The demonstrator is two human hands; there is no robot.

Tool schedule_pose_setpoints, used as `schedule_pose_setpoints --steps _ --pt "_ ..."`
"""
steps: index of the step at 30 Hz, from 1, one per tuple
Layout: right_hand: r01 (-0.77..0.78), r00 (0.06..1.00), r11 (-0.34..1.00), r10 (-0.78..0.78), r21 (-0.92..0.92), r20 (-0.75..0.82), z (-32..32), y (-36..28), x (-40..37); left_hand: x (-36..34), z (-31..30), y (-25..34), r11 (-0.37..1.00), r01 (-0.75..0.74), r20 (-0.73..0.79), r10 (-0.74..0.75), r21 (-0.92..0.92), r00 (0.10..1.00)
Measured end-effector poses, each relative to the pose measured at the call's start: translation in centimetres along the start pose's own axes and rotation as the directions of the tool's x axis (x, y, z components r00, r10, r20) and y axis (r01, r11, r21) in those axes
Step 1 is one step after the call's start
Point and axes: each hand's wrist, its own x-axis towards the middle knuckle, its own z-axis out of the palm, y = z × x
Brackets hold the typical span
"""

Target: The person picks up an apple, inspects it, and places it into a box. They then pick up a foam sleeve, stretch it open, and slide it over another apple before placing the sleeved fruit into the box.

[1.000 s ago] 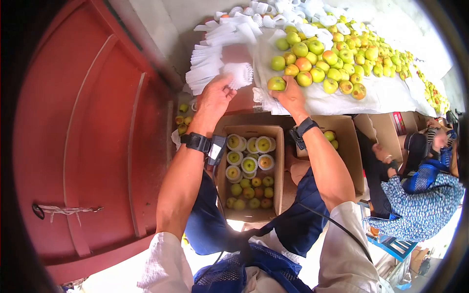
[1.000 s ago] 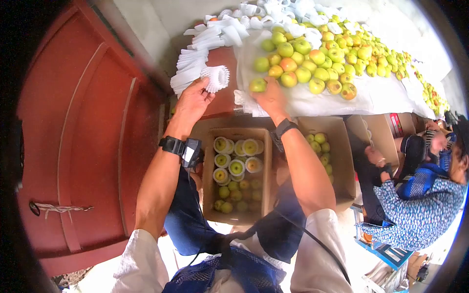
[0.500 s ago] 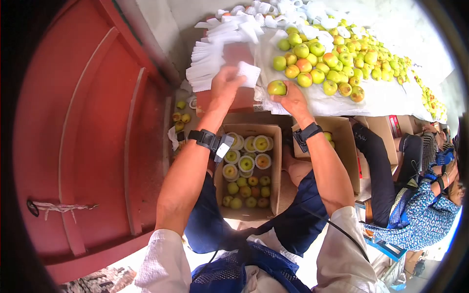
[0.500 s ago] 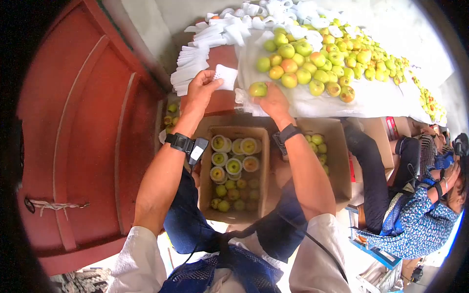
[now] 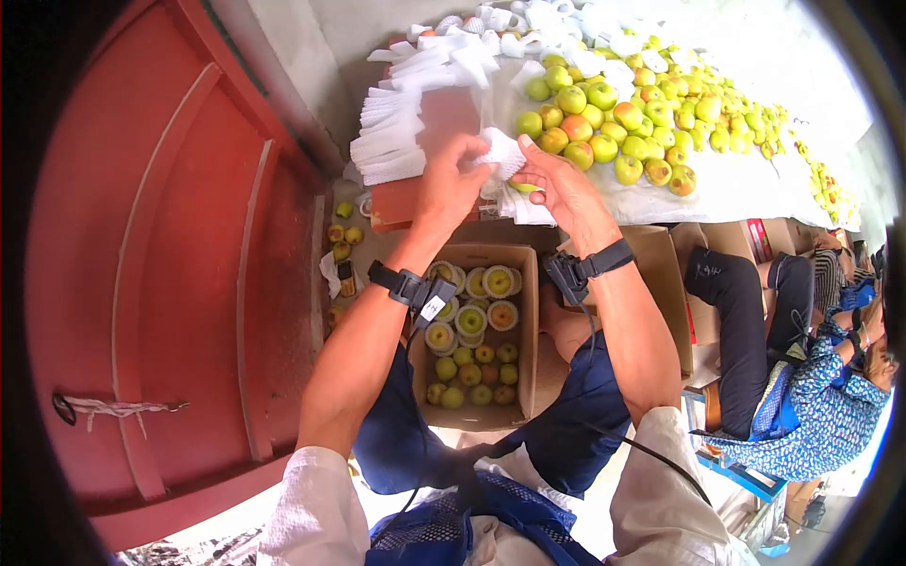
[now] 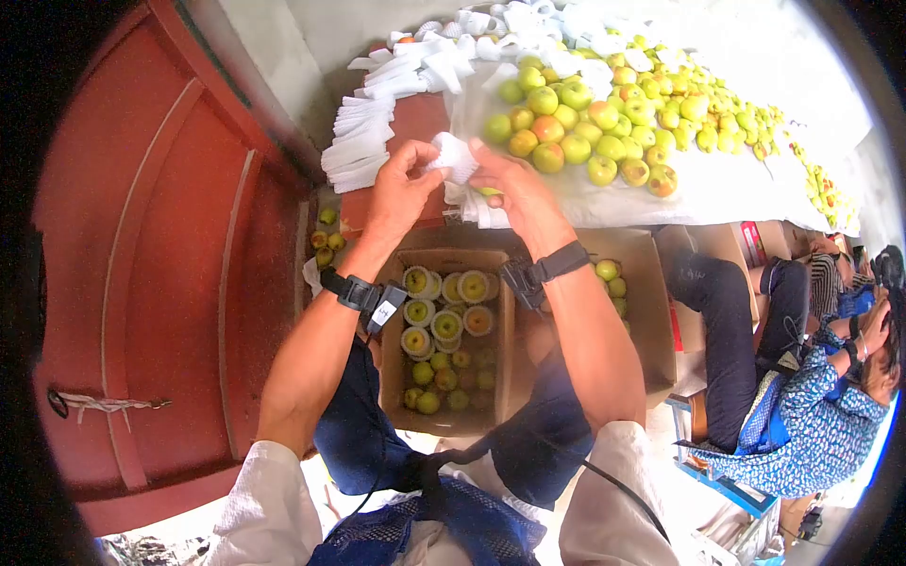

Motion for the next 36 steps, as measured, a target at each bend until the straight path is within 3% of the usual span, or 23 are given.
schedule_pose_setpoints --steps 4,11,13,16,18,19,21,22,25,29,31,36 --pt "-0.021 0.992 0.991 0.004 0.133 0.124 -0.4 0.6 0.8 -0.5 0.5 0.9 1.000 -0.022 0.039 0.022 0.006 0.999" --pt "0.141 0.990 0.981 -0.141 0.134 -0.009 -1.9 1.5 1.6 -1.2 0.8 2.0 0.999 0.013 0.096 -0.016 0.037 0.995" --pt "0.158 0.980 0.946 -0.186 0.284 0.073 -2.1 0.9 1.4 -1.2 0.7 2.7 0.999 0.010 0.121 -0.014 0.037 0.992" --pt "0.149 0.964 0.927 -0.213 0.344 0.157 -2.1 0.4 0.6 -1.0 0.3 3.0 0.990 0.066 0.126 -0.050 -0.122 0.991" --pt "0.130 0.957 0.921 -0.213 0.367 0.195 -2.2 0.4 0.5 -0.6 0.0 3.0 0.937 0.106 -0.017 -0.118 -0.332 0.993" --pt "0.110 0.949 0.914 -0.213 0.391 0.231 -2.3 0.4 0.5 -0.4 -0.2 2.9 0.937 0.107 -0.022 -0.121 -0.333 0.992" --pt "0.067 0.933 0.926 -0.190 0.373 0.306 -2.2 0.0 0.0 -0.2 -0.5 2.7 0.786 0.348 0.111 -0.341 -0.511 0.934" --pt "0.030 0.911 0.935 -0.172 0.354 0.376 -2.1 -0.1 -0.1 -0.2 -0.6 2.6 0.786 0.347 0.107 -0.343 -0.512 0.933" --pt "0.002 0.924 0.954 -0.116 0.299 0.366 -2.3 0.2 0.3 -0.2 -0.7 2.4 0.514 0.548 0.389 -0.390 -0.660 0.835" --pt "0.006 0.924 0.958 -0.115 0.287 0.364 -2.4 0.0 -0.2 -0.2 -1.4 2.2 0.456 0.594 0.442 -0.401 -0.662 0.802" --pt "-0.038 0.868 0.960 -0.106 0.276 0.486 -2.5 -0.4 -0.4 0.0 -1.7 2.4 0.384 0.694 0.570 -0.396 -0.609 0.720" --pt "-0.015 0.902 0.952 -0.119 0.305 0.415 -2.2 0.4 -0.5 -0.4 -2.5 2.6 0.340 0.727 0.664 -0.299 -0.596 0.685"
